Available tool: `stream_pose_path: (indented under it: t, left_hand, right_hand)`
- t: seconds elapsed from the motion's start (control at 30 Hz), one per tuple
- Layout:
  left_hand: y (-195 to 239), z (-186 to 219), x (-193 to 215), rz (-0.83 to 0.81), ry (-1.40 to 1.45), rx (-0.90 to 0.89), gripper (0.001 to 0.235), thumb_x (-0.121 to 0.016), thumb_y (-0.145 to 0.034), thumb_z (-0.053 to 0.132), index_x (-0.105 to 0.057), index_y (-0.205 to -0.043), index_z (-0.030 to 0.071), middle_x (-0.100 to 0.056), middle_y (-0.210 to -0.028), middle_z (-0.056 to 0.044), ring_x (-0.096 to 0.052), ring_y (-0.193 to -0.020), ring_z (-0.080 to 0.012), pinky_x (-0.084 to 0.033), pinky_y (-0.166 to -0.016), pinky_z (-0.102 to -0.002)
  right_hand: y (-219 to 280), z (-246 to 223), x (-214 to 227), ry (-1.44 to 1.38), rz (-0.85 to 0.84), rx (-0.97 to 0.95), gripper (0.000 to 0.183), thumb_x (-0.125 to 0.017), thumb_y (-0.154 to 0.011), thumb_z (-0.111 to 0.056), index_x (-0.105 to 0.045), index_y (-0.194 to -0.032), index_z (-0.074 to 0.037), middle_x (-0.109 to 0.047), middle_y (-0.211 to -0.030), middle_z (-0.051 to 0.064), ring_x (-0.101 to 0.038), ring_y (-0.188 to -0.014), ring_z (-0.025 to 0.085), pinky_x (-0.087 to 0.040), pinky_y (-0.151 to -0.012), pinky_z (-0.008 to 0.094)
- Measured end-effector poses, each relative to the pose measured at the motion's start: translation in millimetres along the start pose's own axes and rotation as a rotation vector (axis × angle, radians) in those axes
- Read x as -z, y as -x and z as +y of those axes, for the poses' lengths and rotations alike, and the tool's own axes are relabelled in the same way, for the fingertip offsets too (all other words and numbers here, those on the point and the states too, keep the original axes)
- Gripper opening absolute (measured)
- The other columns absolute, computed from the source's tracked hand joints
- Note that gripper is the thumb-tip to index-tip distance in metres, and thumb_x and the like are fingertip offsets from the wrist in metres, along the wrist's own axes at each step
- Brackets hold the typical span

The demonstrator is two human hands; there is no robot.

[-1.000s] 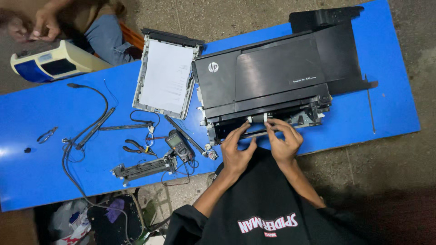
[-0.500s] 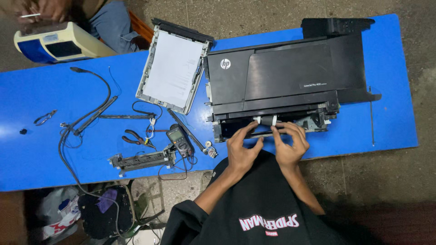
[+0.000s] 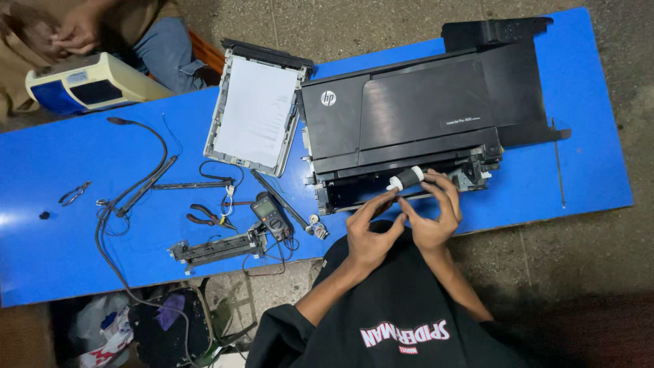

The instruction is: The person repeatedly removes and reinserts a cylindrical drum unit from an HP LaserJet Pro 400 printer on a blue workbench. The person handles the drum with both hands, aligns it, and places it back into the printer multiple times. A second person is visible nearby handling a power cord and a small beige device.

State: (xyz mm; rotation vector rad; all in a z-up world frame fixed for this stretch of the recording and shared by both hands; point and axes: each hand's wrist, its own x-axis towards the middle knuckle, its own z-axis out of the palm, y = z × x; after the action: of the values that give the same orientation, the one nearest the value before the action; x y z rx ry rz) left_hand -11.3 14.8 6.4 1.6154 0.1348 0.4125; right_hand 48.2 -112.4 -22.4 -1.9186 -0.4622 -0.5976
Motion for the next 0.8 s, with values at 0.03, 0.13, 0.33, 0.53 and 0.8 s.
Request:
stream_pose_path:
  t: [0.03,0.13,0.33,0.53,0.8]
  left_hand:
    - [0.3,0.7,0.0,-0.006,-0.003,-0.007,0.046,-0.080,-0.084,0.000,-0.067,-0.128,-0.004,-0.072,-0.129,-0.018,-0.073,-0.119,-0.0255,-0.059,-0.103,-0.034]
    - [3.3,1.1,1.5,-0.020,-0.024,-0.039,0.048,-0.081,-0.083,0.000,-0.067,-0.128,-0.004,-0.072,-0.128,-0.018,-0.073,-0.118,-0.0258,-0.059,-0.103,-0.034]
    - [8.5,3.7,8.4,-0.018,-0.127,-0.228,0.043,-0.083,-0.081,-0.001,-0.069,-0.121,-0.003,-0.074,-0.123,-0.018,-0.073,-0.117,-0.0286,-0.059,-0.101,-0.037]
    - [13.6,5.4,11.5,-0.051,-0.102,-0.239,0.036,-0.084,-0.083,0.000,-0.070,-0.115,-0.004,-0.074,-0.113,-0.016,-0.074,-0.105,-0.0271,-0.061,-0.090,-0.035]
    - [-8.7,17.5,29.2,-0.117,-0.324,-0.445,0.045,-0.086,-0.080,0.010,-0.066,-0.119,0.001,-0.063,-0.129,-0.018,-0.067,-0.112,-0.0362,-0.058,-0.093,-0.043]
  right_hand:
    - [-0.7,0.1,-0.7,-0.008,0.004,-0.007,0.049,-0.091,-0.070,0.002,-0.064,-0.111,0.002,-0.066,-0.124,0.019,-0.065,-0.124,0.039,-0.049,-0.113,0.051]
    - [1.3,0.5,-0.8,-0.004,0.007,-0.012,0.050,-0.091,-0.070,0.003,-0.064,-0.111,0.002,-0.063,-0.124,0.019,-0.063,-0.124,0.038,-0.052,-0.106,0.047]
    - [9.0,2.0,1.2,-0.074,0.007,-0.003,0.054,-0.089,-0.067,0.006,-0.059,-0.112,0.000,-0.060,-0.126,0.020,-0.062,-0.124,0.035,-0.055,-0.103,0.043]
    - [18.1,6.3,1.9,-0.435,0.010,-0.194,0.056,-0.080,-0.075,0.010,-0.052,-0.122,-0.002,-0.051,-0.136,0.017,-0.057,-0.126,0.028,-0.055,-0.106,0.041]
    - [30.1,22.5,23.4,-1.413,-0.217,-0.827,0.041,-0.059,-0.092,-0.023,-0.053,-0.128,-0.005,-0.061,-0.130,0.019,-0.063,-0.115,0.031,-0.056,-0.092,0.041]
